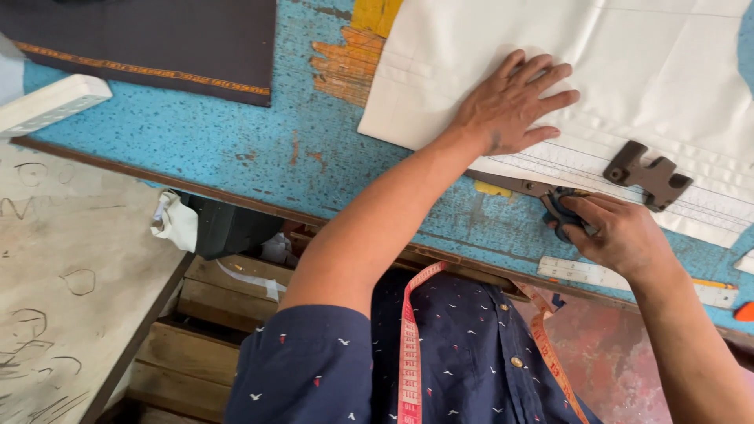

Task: Cutting garment pieces from fabric using scissors while following patterns and chalk lines on a workbench.

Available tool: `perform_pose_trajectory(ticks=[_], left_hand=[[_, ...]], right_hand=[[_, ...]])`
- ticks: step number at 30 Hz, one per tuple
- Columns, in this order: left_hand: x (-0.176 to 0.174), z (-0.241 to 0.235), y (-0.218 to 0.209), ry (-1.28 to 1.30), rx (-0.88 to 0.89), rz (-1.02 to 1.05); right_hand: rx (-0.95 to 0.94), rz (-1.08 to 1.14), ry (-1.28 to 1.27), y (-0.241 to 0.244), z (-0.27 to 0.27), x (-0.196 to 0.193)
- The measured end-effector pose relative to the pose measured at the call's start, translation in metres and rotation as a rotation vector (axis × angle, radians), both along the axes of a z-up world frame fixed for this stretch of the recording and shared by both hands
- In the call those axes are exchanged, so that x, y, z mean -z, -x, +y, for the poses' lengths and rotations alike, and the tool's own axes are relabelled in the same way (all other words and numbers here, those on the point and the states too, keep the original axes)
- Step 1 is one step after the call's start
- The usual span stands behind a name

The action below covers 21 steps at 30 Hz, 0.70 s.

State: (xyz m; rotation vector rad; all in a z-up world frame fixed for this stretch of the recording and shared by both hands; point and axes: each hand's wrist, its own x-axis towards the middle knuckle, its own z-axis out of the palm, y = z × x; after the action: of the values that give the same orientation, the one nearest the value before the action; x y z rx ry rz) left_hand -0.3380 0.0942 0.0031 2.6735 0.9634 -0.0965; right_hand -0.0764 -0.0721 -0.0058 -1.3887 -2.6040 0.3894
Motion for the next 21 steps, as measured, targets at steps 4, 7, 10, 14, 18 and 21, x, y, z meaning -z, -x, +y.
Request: perform_pose_trajectory(ticks=[4,7,10,14,18,21], left_hand=[[-0.002,0.002,0.003,-0.001,0.015,0.011],[-0.005,0.001,0.004,-0.011,0.023,0.015],[-0.009,0.003,0.008,0.004,0.028,0.032],[-0.001,0.004,0.005,0.006,0.034,0.018],[-0.003,0.004,0.007,0.011,0.040,0.052],[-0.003,0.006,0.008,0.034,0.057,0.033]], right_hand=[[-0.031,0.046,-0.046,0.030,0.012,-0.003],[-0.023,0.073,-0.016,0.035,0.012,0.004],[0.014,0.060,0.006,0.040,0.011,0.006],[0.026,0.047,-0.007,0.073,0.016,-0.004],[-0.018,0.097,0.027,0.089,0.023,-0.001],[-0.013,0.016,0.034,0.093,0.021,0.001]])
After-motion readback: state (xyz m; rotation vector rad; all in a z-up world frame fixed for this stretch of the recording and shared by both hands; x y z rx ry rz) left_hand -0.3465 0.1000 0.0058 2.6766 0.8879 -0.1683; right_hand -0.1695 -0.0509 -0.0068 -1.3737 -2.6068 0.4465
